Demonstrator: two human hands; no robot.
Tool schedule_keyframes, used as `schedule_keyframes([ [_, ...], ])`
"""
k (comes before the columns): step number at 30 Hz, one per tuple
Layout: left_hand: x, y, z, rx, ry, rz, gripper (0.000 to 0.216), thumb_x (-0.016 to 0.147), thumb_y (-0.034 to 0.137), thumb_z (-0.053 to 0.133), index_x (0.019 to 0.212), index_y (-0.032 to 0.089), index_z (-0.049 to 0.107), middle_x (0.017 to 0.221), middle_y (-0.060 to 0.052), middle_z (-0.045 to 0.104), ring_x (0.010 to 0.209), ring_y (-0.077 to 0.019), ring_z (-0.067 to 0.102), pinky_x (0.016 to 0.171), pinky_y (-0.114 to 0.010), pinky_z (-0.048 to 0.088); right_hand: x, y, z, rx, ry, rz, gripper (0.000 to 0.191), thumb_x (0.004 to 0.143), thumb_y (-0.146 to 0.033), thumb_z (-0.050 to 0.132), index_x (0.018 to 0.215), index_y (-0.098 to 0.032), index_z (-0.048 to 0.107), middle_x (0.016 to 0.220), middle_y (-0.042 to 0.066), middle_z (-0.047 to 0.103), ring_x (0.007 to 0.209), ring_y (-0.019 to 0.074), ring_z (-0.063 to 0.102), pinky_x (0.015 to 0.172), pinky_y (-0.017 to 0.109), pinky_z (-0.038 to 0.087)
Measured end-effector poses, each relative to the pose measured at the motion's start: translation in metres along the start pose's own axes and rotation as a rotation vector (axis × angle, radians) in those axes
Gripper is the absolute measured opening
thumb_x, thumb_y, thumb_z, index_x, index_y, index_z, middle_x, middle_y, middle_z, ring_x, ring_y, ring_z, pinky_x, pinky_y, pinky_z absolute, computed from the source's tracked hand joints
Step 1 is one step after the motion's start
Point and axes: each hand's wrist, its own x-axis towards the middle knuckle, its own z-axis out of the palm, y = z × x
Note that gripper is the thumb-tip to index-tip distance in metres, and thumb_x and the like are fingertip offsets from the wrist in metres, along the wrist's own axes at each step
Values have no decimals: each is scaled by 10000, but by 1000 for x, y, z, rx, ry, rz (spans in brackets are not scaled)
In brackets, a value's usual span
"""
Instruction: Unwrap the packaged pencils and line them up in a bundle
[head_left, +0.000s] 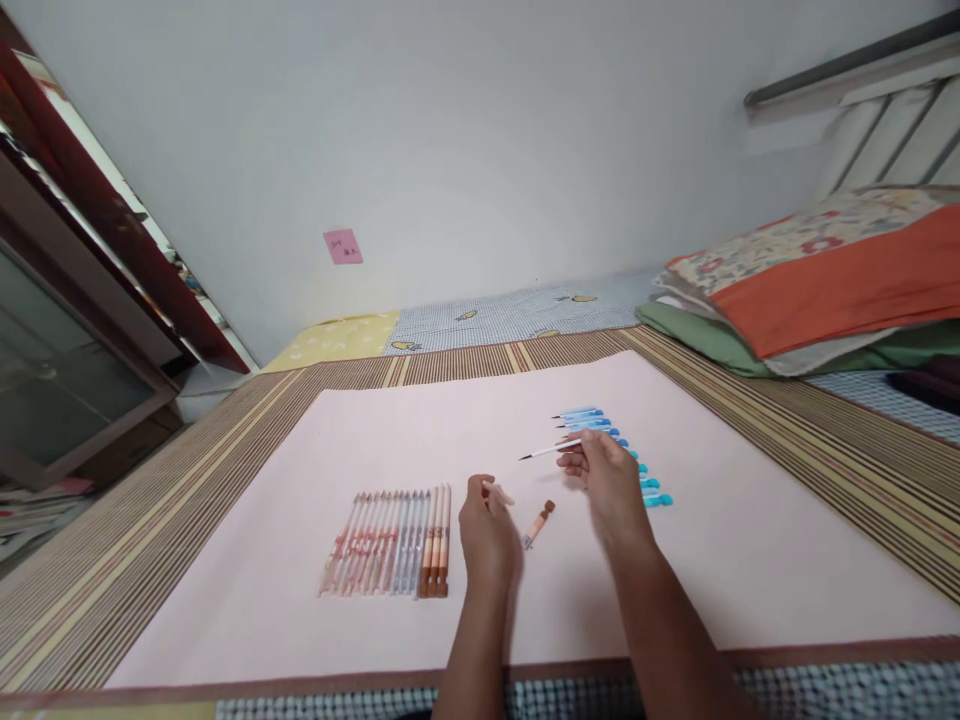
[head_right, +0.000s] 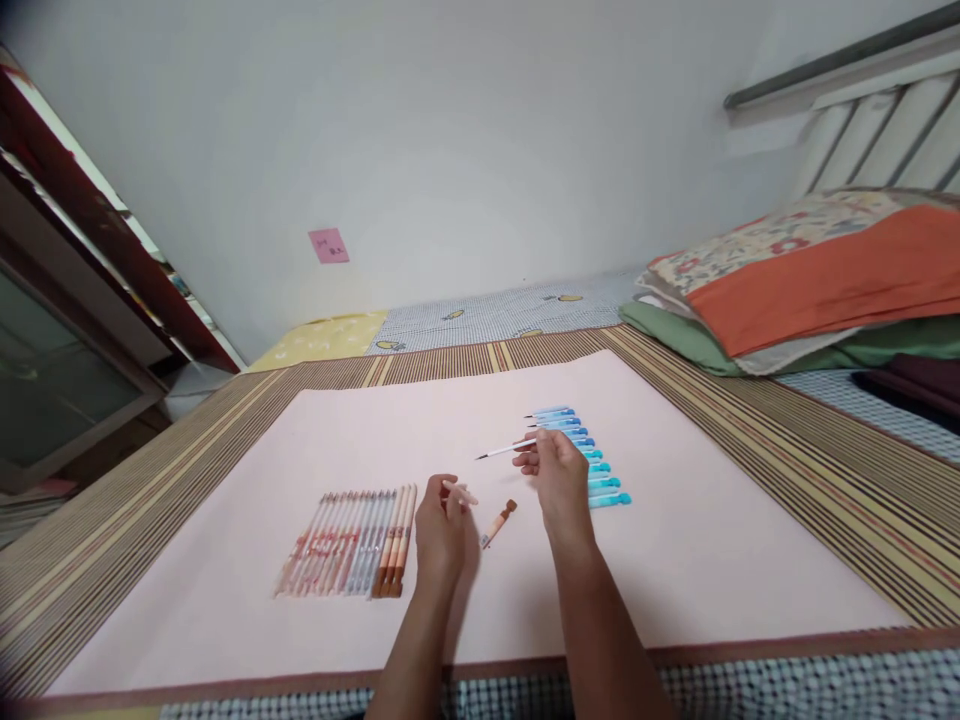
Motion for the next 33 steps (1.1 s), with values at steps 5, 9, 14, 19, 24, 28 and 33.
schedule_keyframes([
  [5, -5, 7, 1, 132, -88, 107, 169, 799, 173, 580, 907, 236, 694, 830, -48, 704, 772, -213, 615, 713, -289, 424, 2, -3, 2, 28, -22, 7, 386, 783, -555, 664, 773, -170, 639, 696, 36, 700, 533, 129, 650, 477, 213, 499],
  [9, -5, 9, 1, 141, -77, 87, 111, 791, 185, 623, 863, 234, 692, 796, -42, 689, 724, -205, 585, 677, -272, 395, 2, -7, 1, 48, -18, 24, 379, 777, -541, 671, 769, -164, 645, 666, 23, 684, 527, 119, 642, 484, 203, 491],
  [14, -2, 3, -2, 156, -15, 118, 114, 800, 165, 622, 871, 227, 687, 801, -35, 684, 740, -200, 594, 695, -278, 403, 2, -9, -2, 41, -4, 19, 375, 784, -540, 668, 776, -165, 652, 675, 27, 689, 535, 125, 647, 493, 213, 498],
  [19, 5, -5, -6, 105, 83, 54, 67, 826, 258, 629, 814, 192, 626, 749, -37, 672, 698, -191, 618, 676, -293, 446, 3, -6, -5, 31, -4, 15, 389, 783, -551, 666, 777, -163, 650, 683, 30, 693, 531, 122, 643, 481, 209, 490],
  [24, 12, -4, -11, -14, 158, -26, 191, 792, 347, 669, 805, 187, 566, 735, -46, 680, 670, -195, 652, 612, -291, 474, 6, 0, -7, -62, 11, -30, 364, 810, -531, 633, 768, -170, 646, 748, 43, 721, 537, 118, 646, 455, 198, 465],
  [28, 11, -3, -13, -57, 130, -8, 126, 801, 278, 606, 876, 185, 567, 779, -31, 684, 584, -136, 586, 556, -247, 424, 4, 2, -6, -127, 2, -116, 318, 859, -476, 576, 793, -172, 640, 846, 65, 749, 578, 123, 673, 481, 203, 481],
  [33, 12, -5, -10, 137, -56, 40, 31, 771, 219, 601, 785, 202, 579, 597, 46, 528, 522, -121, 464, 532, -239, 348, 4, -3, -5, -104, 37, -137, 290, 884, -438, 533, 844, -170, 636, 852, 62, 740, 615, 138, 693, 525, 220, 506],
])
